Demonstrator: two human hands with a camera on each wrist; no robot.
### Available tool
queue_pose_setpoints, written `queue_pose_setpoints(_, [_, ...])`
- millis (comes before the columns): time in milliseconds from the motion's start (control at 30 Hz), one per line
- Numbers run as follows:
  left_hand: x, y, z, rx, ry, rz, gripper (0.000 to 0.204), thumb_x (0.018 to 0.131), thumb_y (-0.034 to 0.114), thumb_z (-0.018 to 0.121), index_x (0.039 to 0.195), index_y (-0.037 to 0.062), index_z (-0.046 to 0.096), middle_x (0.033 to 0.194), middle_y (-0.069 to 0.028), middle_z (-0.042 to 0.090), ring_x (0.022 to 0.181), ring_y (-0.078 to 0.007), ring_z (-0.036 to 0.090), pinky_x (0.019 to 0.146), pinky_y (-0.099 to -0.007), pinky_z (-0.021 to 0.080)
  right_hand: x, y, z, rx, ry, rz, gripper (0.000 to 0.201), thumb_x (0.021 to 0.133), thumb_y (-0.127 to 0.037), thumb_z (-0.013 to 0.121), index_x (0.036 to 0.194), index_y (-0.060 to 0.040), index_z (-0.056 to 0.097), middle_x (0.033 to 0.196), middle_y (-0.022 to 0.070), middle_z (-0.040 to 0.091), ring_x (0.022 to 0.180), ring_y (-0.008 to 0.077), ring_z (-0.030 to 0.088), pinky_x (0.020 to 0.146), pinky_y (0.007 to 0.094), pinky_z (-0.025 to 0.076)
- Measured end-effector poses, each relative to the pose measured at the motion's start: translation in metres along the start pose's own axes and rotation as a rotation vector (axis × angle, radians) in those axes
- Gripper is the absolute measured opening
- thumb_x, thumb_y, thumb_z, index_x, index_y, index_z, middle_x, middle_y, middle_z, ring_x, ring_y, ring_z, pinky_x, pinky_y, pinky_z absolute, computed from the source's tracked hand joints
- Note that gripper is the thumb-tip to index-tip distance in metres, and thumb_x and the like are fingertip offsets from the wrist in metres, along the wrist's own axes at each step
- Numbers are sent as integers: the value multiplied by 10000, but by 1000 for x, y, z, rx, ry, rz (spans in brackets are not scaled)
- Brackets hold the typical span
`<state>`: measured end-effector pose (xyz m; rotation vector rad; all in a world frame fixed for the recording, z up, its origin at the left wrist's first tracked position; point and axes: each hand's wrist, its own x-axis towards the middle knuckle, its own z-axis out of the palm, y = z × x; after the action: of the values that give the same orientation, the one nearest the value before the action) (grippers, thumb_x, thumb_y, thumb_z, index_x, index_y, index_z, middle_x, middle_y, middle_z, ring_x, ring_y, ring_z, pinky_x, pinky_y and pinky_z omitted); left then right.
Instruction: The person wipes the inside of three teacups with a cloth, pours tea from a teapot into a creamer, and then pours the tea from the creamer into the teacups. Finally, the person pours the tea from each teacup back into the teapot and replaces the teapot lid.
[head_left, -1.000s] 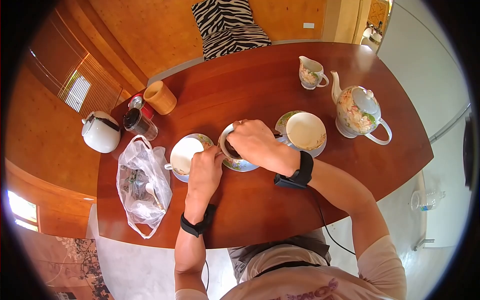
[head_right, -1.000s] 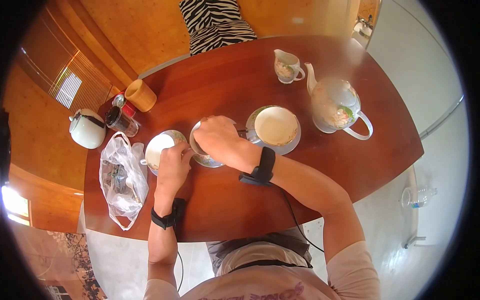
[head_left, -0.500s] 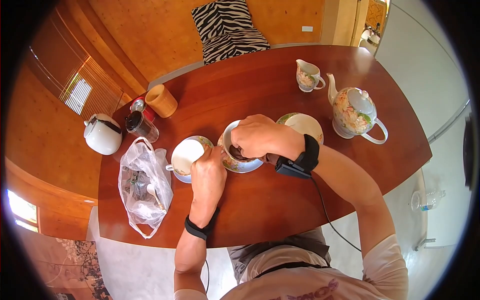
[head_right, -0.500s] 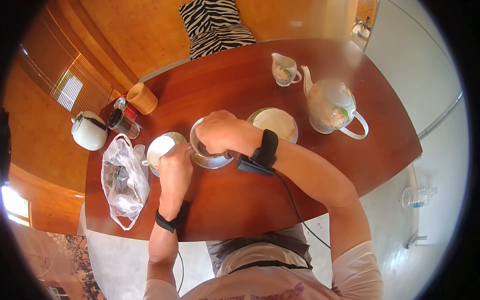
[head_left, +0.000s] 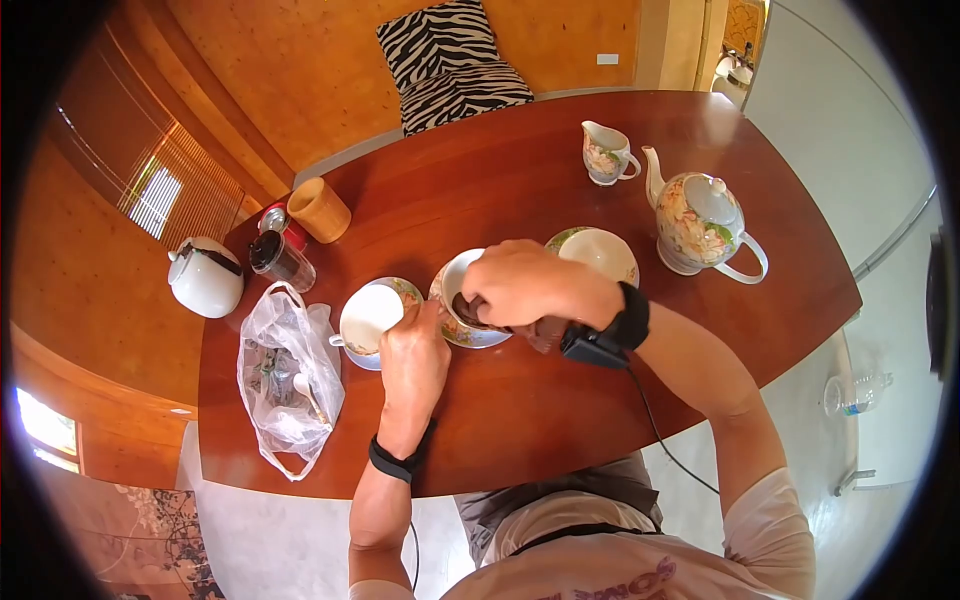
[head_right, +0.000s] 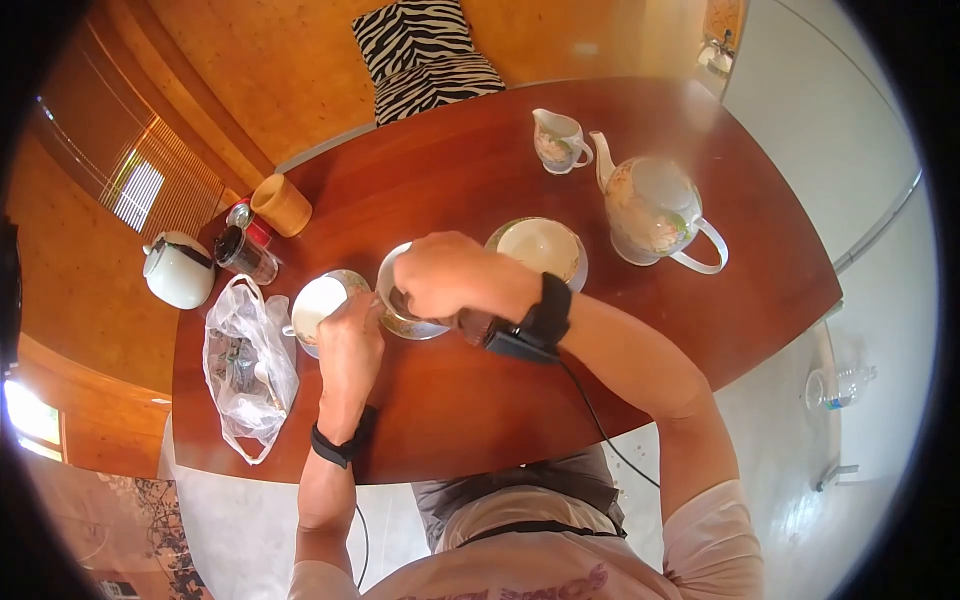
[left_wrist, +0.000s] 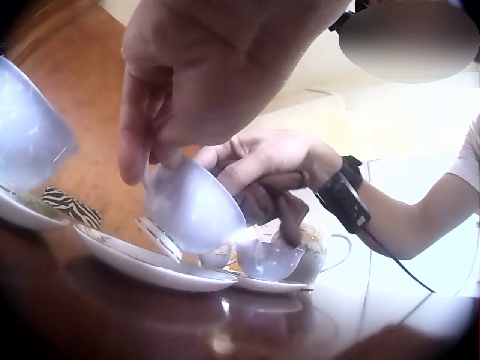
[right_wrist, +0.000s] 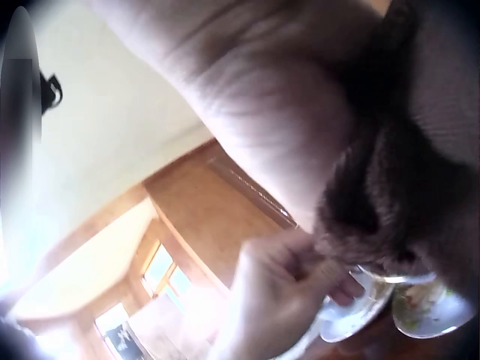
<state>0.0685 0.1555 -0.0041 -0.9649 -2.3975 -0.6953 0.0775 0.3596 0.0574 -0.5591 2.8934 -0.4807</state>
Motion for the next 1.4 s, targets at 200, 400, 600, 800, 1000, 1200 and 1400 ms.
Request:
queue_pose_setpoints(200, [2, 4, -2, -25, 34, -22, 93, 842, -48, 684, 930, -21, 667, 813, -206, 679, 716, -403, 676, 603, -477, 542, -12, 16, -14, 230, 202, -23, 232, 848, -201, 673, 1016, -70, 766, 1079, 138, 741, 920, 346, 705, 762, 455, 570])
queue_pose_setpoints(400, [2, 8, -2, 28, 81, 20, 135, 830, -42, 689, 956, -1, 664, 791, -177, 659, 691, -376, 671, 592, -464, 539, 4, -12, 43, -705, 438, -76, 111, 735, -119, 729, 831, -70, 756, 914, 129, 689, 853, 277, 694, 648, 351, 580])
queue_pose_setpoints(600, [-5, 11, 6, 46, 38, 61, 178, 804, -45, 690, 966, 13, 645, 782, -165, 644, 685, -373, 670, 589, -466, 538, 4, -8, 4, -233, 59, 31, 112, 765, -118, 698, 815, -34, 753, 732, 163, 722, 724, 321, 720, 656, 418, 571])
queue_pose_setpoints(800, [-1, 6, 2, -73, 70, -63, 106, 861, -5, 705, 966, -19, 695, 837, -207, 697, 700, -397, 686, 614, -463, 543, 11, 55, -17, 485, -107, -45, 386, 942, -265, 630, 1159, 45, 702, 973, 154, 745, 941, 231, 702, 828, 355, 542])
queue_pose_setpoints(1000, [3, 6, -3, -185, 23, -198, 46, 882, -13, 703, 913, -47, 707, 783, -228, 701, 693, -395, 693, 620, -442, 538, -31, 68, -26, 890, 154, 54, 451, 976, -327, 656, 1229, 45, 687, 988, 125, 720, 752, 146, 687, 455, 295, 541])
queue_pose_setpoints(1200, [3, 2, 3, -196, 50, -180, 60, 879, 11, 714, 892, -47, 705, 718, -225, 679, 622, -353, 685, 594, -392, 518, -73, 55, -40, 919, 354, 163, 423, 985, -323, 661, 1240, 15, 670, 804, 42, 701, 575, 77, 616, 372, 250, 457])
queue_pose_setpoints(1400, [2, -4, 8, -206, -33, -222, 64, 890, 9, 701, 905, -52, 706, 718, -221, 693, 603, -317, 701, 581, -377, 525, -100, 47, -46, 1002, 462, 275, 311, 998, -243, 670, 1185, 5, 678, 834, 16, 681, 682, 57, 606, 552, 220, 463])
